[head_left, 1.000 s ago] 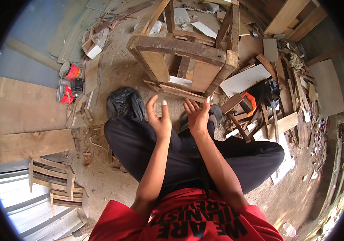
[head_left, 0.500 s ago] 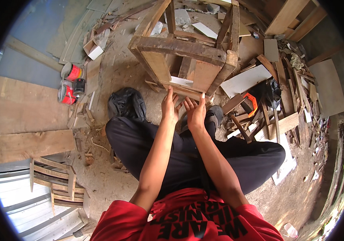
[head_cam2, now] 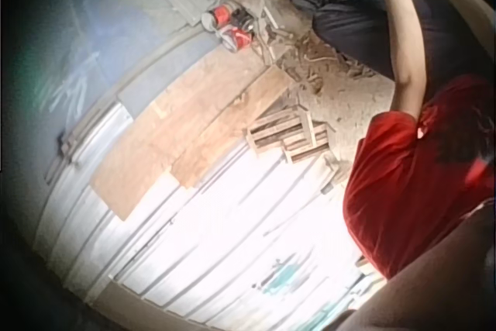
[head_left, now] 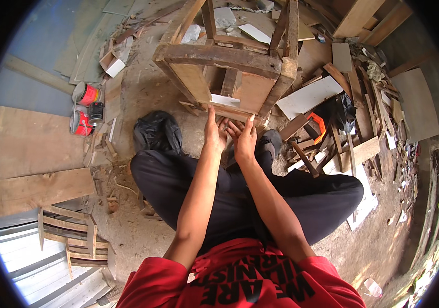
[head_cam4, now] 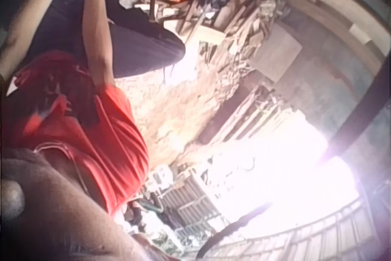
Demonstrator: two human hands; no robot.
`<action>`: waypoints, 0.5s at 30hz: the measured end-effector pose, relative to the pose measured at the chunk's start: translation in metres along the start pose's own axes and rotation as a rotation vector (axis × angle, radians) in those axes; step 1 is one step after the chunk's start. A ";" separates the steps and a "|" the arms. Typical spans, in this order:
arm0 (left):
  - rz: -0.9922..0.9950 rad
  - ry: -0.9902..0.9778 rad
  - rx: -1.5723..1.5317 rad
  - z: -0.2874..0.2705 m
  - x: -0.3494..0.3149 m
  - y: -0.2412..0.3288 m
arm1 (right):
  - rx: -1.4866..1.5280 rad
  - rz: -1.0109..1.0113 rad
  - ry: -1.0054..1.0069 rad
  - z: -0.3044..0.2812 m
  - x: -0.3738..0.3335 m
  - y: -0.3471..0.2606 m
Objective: The person assembles a wooden stool by fitting pieces together and securing them with a hammer. They also use a hand saw to cut a wooden plank and a hammer to break it into smaller pieces.
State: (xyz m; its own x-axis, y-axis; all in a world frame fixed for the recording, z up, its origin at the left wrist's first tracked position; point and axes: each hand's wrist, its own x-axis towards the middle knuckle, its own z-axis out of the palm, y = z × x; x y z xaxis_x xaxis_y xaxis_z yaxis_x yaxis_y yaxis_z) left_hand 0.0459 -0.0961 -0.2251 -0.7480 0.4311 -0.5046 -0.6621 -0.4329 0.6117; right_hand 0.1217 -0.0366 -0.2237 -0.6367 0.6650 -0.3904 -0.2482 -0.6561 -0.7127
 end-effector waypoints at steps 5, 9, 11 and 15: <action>0.046 0.088 0.017 0.009 -0.002 -0.003 | -0.034 0.033 -0.015 -0.010 0.006 0.000; 0.103 0.067 0.042 0.019 -0.010 -0.001 | -0.069 0.028 0.044 -0.015 0.002 -0.007; 0.118 0.071 0.051 0.018 -0.010 -0.001 | -0.044 0.010 0.080 -0.015 -0.004 -0.016; 0.138 0.099 0.092 0.025 -0.015 0.000 | -0.036 0.015 0.068 -0.022 -0.005 -0.026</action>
State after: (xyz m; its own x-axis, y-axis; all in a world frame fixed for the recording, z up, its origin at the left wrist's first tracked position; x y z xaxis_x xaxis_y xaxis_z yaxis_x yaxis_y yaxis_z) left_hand 0.0583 -0.0827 -0.2023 -0.8355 0.2902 -0.4666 -0.5490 -0.4061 0.7305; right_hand 0.1474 -0.0154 -0.2162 -0.5890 0.6787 -0.4386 -0.2117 -0.6534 -0.7268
